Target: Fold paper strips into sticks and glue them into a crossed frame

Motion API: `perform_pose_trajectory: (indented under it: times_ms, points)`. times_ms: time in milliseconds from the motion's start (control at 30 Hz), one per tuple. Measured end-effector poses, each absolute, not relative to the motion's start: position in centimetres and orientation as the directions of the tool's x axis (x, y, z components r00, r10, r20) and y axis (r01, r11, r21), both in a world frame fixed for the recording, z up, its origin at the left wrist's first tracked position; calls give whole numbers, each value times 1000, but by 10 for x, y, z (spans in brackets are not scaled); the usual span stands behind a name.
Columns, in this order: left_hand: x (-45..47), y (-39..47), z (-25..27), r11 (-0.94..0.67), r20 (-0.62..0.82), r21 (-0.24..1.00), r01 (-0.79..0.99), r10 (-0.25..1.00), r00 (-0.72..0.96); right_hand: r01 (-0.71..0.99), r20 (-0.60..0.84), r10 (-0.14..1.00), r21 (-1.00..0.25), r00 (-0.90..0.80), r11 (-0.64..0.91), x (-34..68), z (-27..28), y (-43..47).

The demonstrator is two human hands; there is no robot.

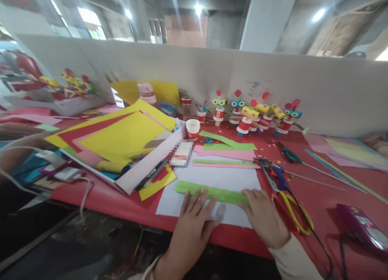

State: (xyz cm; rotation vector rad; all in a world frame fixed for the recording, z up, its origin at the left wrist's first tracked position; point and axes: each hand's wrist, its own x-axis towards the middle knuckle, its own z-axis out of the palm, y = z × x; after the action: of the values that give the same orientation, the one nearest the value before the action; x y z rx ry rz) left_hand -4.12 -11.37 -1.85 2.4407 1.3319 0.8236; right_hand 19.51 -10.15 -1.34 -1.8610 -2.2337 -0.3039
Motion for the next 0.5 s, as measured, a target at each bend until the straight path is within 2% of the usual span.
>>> perform_pose_trajectory:
  times_ms: [67,100,167,200,267,333,400,467,500]
  points:
    - [-44,-119,-19,-477,377,648,594,878,294,977,276,947,-86,-164,195,199,-17,-99]
    - [-43,-123,-19,-401,329,760,511,916,229,968,272,948,-137,-166,209,201,-18,-99]
    - [-38,-130,-17,-156,113,950,269,980,166,945,271,948,-229,-167,232,204,-20,-101]
    - [-34,-134,-16,-1,-19,993,115,984,175,931,268,950,-279,-158,234,204,-19,-104]
    - [-22,-139,-16,289,-244,939,-185,941,233,885,238,965,-418,-108,202,200,-16,-111]
    - [-11,-141,-17,460,-371,796,-393,884,283,787,191,981,-599,-41,150,190,-14,-122]
    - [-3,-139,-18,513,-415,699,-498,859,301,643,162,987,-753,-21,138,173,-17,-136]
    - [-1,-135,-16,487,-397,687,-539,873,283,532,186,983,-831,-9,162,151,-27,-152]
    - [-2,-132,-14,456,-374,711,-536,890,260,514,216,975,-843,51,160,139,-34,-160]
